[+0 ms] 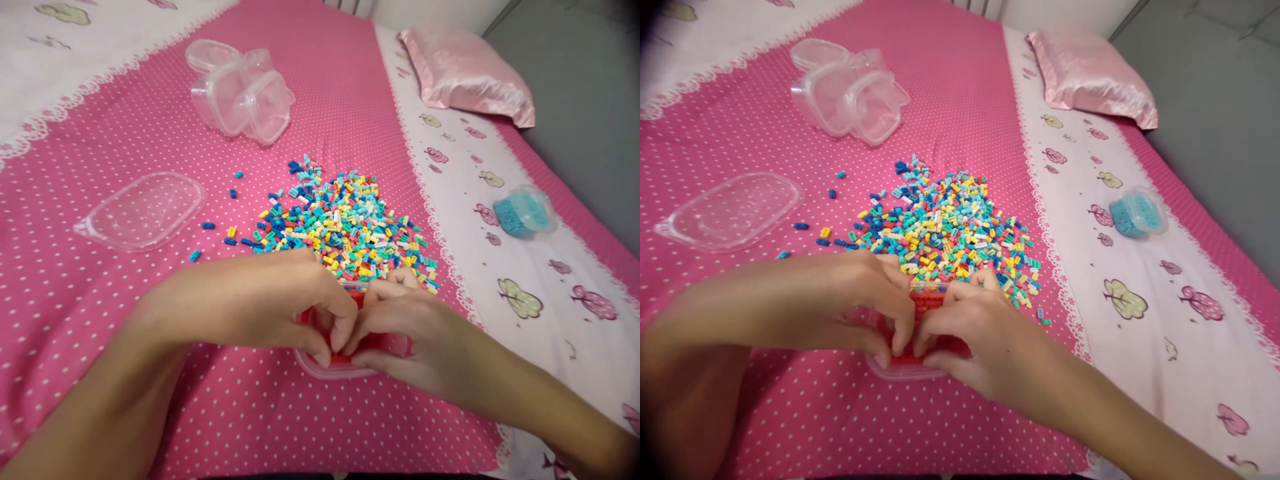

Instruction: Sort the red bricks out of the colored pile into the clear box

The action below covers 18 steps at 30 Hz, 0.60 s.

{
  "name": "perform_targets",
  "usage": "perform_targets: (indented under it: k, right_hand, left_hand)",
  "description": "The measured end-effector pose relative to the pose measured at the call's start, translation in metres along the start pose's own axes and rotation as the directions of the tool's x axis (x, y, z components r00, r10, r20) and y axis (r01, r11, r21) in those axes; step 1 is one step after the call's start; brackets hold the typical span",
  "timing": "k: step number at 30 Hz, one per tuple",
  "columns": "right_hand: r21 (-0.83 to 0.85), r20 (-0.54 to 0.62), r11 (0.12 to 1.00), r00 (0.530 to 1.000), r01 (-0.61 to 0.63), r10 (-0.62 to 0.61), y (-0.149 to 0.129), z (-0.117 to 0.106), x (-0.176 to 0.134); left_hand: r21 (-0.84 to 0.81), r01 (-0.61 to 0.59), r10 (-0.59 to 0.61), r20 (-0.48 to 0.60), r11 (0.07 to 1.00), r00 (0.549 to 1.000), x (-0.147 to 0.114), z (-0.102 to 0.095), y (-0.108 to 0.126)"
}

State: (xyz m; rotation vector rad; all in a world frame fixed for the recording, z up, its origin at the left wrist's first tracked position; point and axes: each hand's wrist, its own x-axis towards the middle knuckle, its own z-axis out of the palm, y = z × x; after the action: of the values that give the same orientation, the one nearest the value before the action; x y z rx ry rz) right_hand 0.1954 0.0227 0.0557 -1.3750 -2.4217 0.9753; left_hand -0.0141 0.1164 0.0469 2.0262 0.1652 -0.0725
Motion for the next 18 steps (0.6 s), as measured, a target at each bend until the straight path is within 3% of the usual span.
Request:
perform_targets:
  k: [5,11,18]
  right_hand:
    - [0.010,0.020,1.000,0.999,-0.025,0.025,0.000,-0.002,-0.003]
    - [-0.032,-0.022,0.999,0.999,-0.036,0.035,0.002,-0.001,-0.006]
    - [-0.051,-0.091,0.999,0.996,-0.006,0.002,0.007,-0.014,-0.019]
  left_hand:
    - [0.008,-0.007,0.007,-0.018,1.000,1.000,0.000,0.001,0.001]
    - [0.018,-0.030,0.030,-0.030,0.999,0.999,0.001,0.000,0.001]
    - [0.063,-0.027,0.032,-0.075,0.998,0.997,0.005,0.000,0.006]
